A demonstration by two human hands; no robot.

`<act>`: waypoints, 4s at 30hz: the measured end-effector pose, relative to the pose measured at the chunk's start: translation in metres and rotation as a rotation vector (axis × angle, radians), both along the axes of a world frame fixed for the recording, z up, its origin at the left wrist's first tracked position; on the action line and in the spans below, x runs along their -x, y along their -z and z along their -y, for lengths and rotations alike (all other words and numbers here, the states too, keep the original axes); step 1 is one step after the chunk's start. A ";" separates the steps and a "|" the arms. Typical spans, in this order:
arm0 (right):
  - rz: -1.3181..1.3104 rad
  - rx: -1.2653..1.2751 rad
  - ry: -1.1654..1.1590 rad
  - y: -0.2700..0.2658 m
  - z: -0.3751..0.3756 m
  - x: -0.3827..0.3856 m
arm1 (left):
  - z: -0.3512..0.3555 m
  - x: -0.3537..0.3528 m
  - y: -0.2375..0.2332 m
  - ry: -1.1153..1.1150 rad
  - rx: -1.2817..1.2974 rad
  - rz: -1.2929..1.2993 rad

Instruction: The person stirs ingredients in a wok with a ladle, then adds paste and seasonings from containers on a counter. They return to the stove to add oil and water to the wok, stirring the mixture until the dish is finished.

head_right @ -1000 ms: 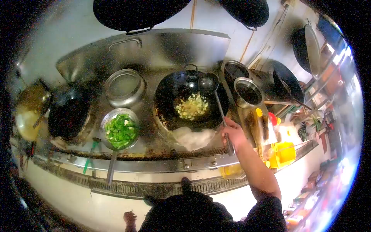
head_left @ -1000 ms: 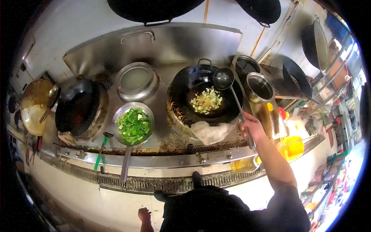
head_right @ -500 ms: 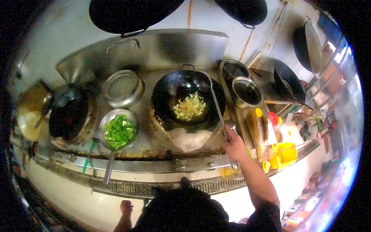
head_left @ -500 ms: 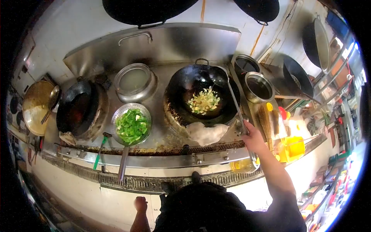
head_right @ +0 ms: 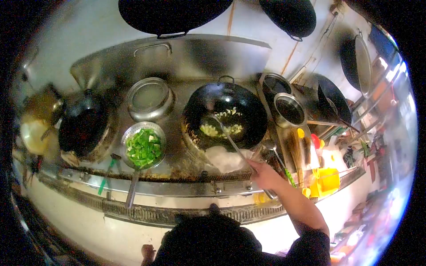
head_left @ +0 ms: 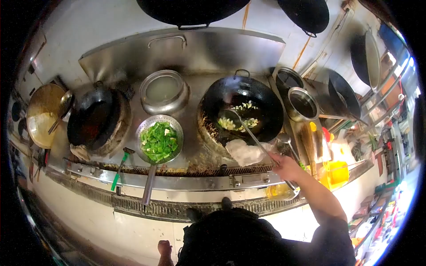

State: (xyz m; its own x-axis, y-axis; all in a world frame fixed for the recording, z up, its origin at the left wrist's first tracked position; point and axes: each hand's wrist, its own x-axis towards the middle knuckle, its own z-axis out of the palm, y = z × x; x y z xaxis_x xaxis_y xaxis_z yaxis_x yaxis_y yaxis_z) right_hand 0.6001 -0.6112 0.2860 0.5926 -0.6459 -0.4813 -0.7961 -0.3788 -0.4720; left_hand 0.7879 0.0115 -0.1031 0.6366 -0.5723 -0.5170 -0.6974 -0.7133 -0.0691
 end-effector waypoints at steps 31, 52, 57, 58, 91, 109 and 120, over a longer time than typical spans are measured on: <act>0.065 0.002 0.041 0.033 0.056 -0.026 | 0.005 -0.014 0.009 -0.022 0.548 -0.039; 0.158 0.073 0.041 0.065 0.044 0.005 | 0.094 -0.090 -0.069 -1.568 1.093 -0.665; 0.345 0.281 0.269 0.091 0.040 -0.047 | 0.119 -0.160 -0.079 -1.462 1.587 -0.964; 0.306 0.113 0.311 0.071 0.033 -0.052 | 0.130 -0.170 -0.092 -1.465 1.633 -0.998; 0.125 0.043 0.026 0.022 0.031 -0.015 | 0.268 -0.151 -0.176 -1.307 1.129 -2.193; 0.202 -0.189 0.006 0.043 0.031 0.026 | 0.286 -0.124 -0.194 -1.389 1.265 -2.060; 0.136 0.279 -0.100 0.058 0.033 0.001 | 0.267 -0.145 -0.169 -1.319 1.193 -1.928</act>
State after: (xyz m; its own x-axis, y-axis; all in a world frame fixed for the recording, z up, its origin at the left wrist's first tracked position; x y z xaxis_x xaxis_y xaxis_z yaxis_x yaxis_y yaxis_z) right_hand 0.5988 -0.6440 0.2277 0.7062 -0.6774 -0.2060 -0.6855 -0.5815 -0.4381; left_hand 0.9326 -0.2559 0.0663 0.2260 -0.7932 -0.5655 0.9638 0.0978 0.2480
